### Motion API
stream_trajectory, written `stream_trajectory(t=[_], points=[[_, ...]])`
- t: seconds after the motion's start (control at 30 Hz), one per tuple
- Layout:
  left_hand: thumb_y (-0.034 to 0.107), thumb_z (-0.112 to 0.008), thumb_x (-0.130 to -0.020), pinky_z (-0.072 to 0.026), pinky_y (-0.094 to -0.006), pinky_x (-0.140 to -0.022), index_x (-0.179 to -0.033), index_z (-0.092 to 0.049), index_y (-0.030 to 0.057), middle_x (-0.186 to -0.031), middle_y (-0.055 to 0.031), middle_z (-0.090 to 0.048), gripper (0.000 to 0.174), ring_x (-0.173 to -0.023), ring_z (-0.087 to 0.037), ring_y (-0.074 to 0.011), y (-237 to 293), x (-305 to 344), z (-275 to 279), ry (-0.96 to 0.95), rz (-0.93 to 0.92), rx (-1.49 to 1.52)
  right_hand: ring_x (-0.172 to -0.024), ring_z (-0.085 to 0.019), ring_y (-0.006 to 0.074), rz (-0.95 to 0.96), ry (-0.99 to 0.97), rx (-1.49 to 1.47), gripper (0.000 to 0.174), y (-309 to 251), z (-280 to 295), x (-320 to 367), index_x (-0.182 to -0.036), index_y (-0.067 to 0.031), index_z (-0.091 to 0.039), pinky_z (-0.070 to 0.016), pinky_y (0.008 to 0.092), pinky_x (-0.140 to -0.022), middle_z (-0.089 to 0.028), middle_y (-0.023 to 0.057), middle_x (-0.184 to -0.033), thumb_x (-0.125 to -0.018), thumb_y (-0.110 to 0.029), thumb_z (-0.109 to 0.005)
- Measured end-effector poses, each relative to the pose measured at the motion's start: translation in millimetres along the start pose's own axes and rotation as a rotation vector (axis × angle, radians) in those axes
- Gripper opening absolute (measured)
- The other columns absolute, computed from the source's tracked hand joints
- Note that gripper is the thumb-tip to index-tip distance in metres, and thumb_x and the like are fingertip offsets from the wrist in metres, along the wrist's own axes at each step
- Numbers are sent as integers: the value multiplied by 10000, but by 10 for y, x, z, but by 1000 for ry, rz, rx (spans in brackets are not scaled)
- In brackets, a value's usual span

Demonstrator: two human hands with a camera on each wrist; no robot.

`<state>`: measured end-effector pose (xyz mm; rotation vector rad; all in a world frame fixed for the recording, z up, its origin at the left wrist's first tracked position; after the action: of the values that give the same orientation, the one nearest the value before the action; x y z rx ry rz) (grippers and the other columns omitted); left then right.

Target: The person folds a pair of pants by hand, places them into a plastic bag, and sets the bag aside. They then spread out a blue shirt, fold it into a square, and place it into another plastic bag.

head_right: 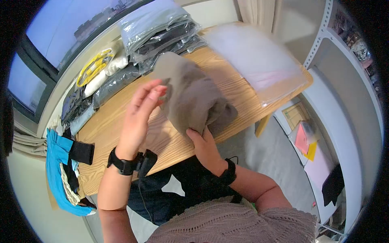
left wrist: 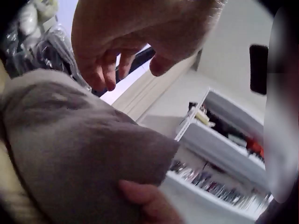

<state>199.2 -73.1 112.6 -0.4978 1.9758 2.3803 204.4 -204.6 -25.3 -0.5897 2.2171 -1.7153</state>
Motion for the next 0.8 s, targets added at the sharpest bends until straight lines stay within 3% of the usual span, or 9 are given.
stream_trajectory(t=[0.13, 0.2, 0.3, 0.5, 0.57, 0.6, 0.7, 0.77, 0.8], points=[[301, -464, -951, -244, -413, -1084, -1346, -411, 76, -1386, -191, -390, 458, -1318, -324, -341, -98, -60, -423, -273, -238, -553, -1141, -441, 227, 137, 12, -221, 450, 94, 162, -78, -1257, 56, -396, -318, 313, -993, -479, 149, -1236, -955, -271, -461], [305, -441, -956, -182, -459, -1093, -1377, -378, 108, -1439, -183, -303, 468, -1358, -229, -339, -220, -62, -538, -347, -180, -675, -1155, -437, 221, 211, 14, -335, 459, -9, 169, -97, -1262, 51, -403, -314, 306, -1000, -473, 137, -1255, -975, -306, -432], [344, -401, -961, -77, -538, -1094, -1416, -331, 167, -1498, -159, -211, 493, -1400, -99, -354, -421, -87, -649, -449, -116, -906, -1174, -431, 193, -118, 113, -804, 489, -90, 130, -68, -1277, 39, -407, -325, 299, -1003, -459, 118, -1290, -995, -359, -370], [440, -385, -946, -18, -578, -1085, -1426, -317, 227, -1507, -118, -206, 530, -1404, -50, -362, -679, -74, -611, -544, 23, -998, -1088, -508, 143, -309, -110, -521, 499, -94, 158, -75, -1237, 41, -471, -379, 291, -945, -554, 85, -1197, -979, -380, -399], [455, -383, -942, -12, -575, -1086, -1427, -318, 234, -1510, -116, -198, 537, -1406, -37, -358, -691, -27, -609, -576, 62, -977, -1036, -549, 164, -332, -426, 154, 425, -320, 119, 64, -1188, 6, -537, -393, 288, -910, -612, 107, -1099, -955, -338, -449], [458, -389, -939, -5, -582, -1083, -1427, -318, 237, -1513, -115, -189, 541, -1407, -22, -355, -709, 15, -608, -609, 81, -1011, -1036, -549, 164, -336, -426, 155, 425, -498, 192, 80, -1188, 6, -537, -393, 288, -910, -612, 107, -1099, -955, -338, -449], [468, -407, -928, 3, -596, -1076, -1428, -318, 234, -1516, -115, -177, 559, -1408, 0, -351, -738, 131, -589, -658, 86, -1069, -1022, -571, 202, -322, -568, 860, 361, -763, 409, 207, -1153, -22, -567, -400, 296, -887, -629, 133, -1052, -924, -289, -485], [475, -418, -921, 6, -604, -1072, -1428, -317, 228, -1517, -116, -174, 573, -1409, 7, -350, -747, 217, -571, -681, 72, -1098, -1091, -543, 250, 196, -231, 740, 376, -1336, 513, 151, -1198, -63, -545, -396, 345, -914, -599, 135, -1125, -901, -292, -520], [476, -429, -915, 0, -610, -1070, -1428, -317, 218, -1516, -119, -175, 585, -1408, 1, -354, -733, 251, -558, -694, 57, -1108, -1091, -543, 250, 193, -235, 741, 376, -1267, 470, 97, -1198, -63, -545, -396, 345, -914, -599, 135, -1125, -901, -292, -520]])
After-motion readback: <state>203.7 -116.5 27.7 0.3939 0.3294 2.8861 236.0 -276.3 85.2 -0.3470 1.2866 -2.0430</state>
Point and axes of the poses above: each hand's wrist, its own x-axis away from the middle knuckle, its own z-axis out of the back of the hand, y = z × x, the point moved 9 cm from there along -x, towards the middle knuckle
